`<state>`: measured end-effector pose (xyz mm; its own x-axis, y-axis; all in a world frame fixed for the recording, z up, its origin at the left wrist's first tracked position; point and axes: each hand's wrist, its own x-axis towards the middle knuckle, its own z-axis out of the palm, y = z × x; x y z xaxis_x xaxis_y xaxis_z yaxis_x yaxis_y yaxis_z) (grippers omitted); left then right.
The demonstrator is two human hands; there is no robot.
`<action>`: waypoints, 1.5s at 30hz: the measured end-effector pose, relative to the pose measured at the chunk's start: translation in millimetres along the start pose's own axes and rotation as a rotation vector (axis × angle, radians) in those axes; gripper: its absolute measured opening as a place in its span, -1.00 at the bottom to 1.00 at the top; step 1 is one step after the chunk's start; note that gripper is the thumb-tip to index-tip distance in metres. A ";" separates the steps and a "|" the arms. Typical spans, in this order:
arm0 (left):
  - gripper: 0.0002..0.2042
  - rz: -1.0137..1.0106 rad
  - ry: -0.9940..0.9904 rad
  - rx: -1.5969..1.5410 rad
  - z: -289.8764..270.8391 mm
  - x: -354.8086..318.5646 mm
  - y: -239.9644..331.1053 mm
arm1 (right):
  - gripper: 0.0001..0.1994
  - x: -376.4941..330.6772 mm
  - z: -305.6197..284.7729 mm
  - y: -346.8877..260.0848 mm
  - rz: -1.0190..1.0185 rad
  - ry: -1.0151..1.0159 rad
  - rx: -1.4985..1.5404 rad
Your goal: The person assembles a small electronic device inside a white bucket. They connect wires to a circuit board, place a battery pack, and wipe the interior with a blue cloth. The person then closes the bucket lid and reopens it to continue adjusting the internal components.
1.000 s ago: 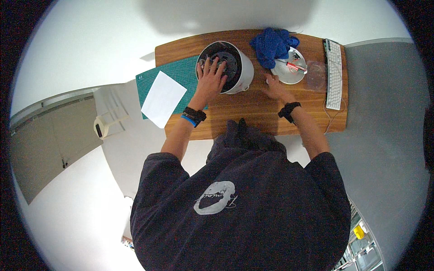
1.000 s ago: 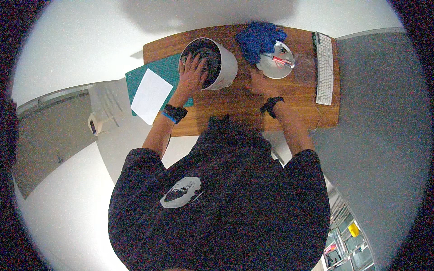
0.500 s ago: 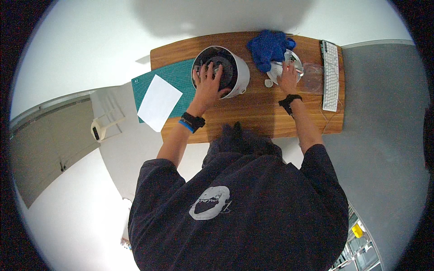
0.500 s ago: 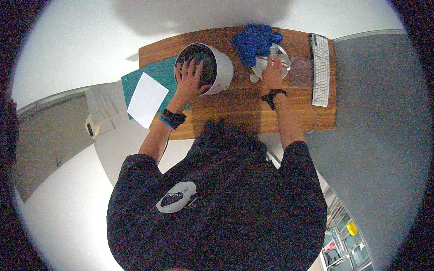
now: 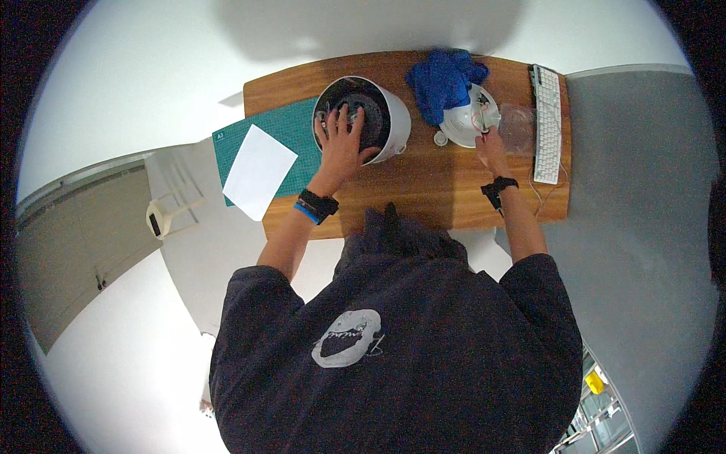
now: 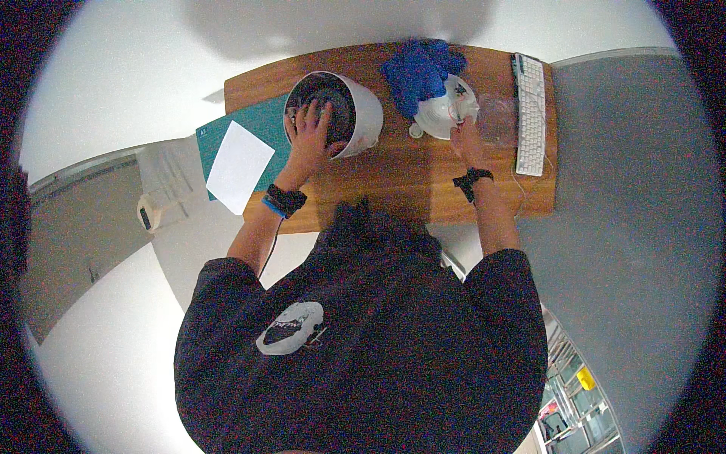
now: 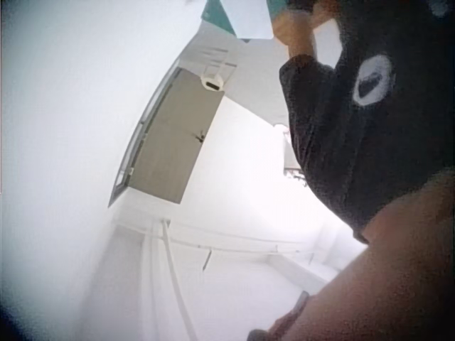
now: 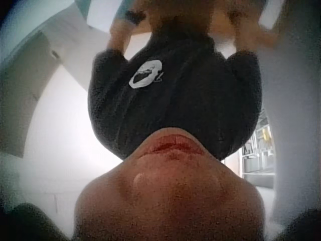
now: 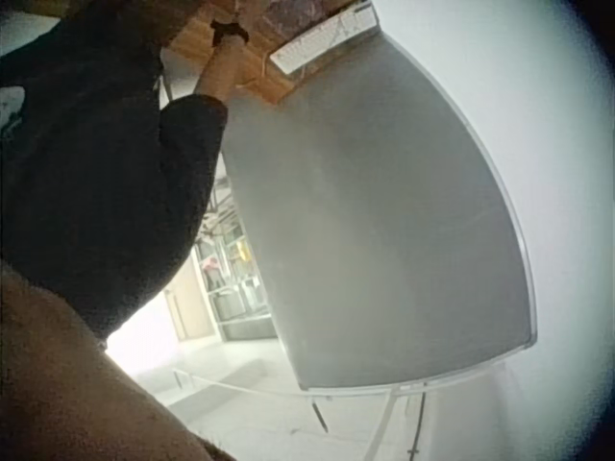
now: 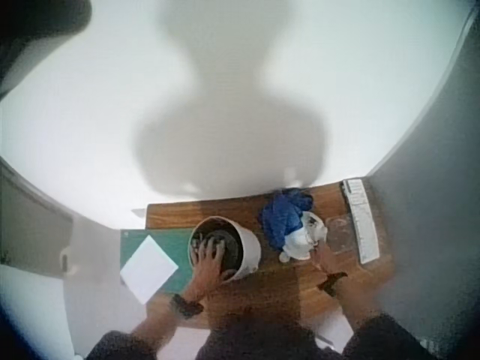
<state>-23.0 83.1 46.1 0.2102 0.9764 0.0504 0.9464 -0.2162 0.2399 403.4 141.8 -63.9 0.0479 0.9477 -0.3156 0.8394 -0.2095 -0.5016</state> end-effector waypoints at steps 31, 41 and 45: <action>-0.55 0.033 0.245 -0.406 -19.8 10.5 -35.6 | -0.49 20.9 40.8 17.9 -0.327 0.042 -0.236; -0.66 -0.187 0.122 -0.513 -1.4 1.1 -58.6 | -0.33 28.9 53.4 27.8 -0.290 0.031 -0.427; -0.67 -0.233 0.139 -0.674 4.4 -9.1 -74.7 | -0.38 25.6 61.4 14.9 -0.280 0.023 -0.391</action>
<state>-94.6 90.3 23.4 -0.0536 0.9979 0.0371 0.5970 0.0022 0.8023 383.9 148.1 -129.0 -0.2012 0.9606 -0.1915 0.9622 0.1572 -0.2225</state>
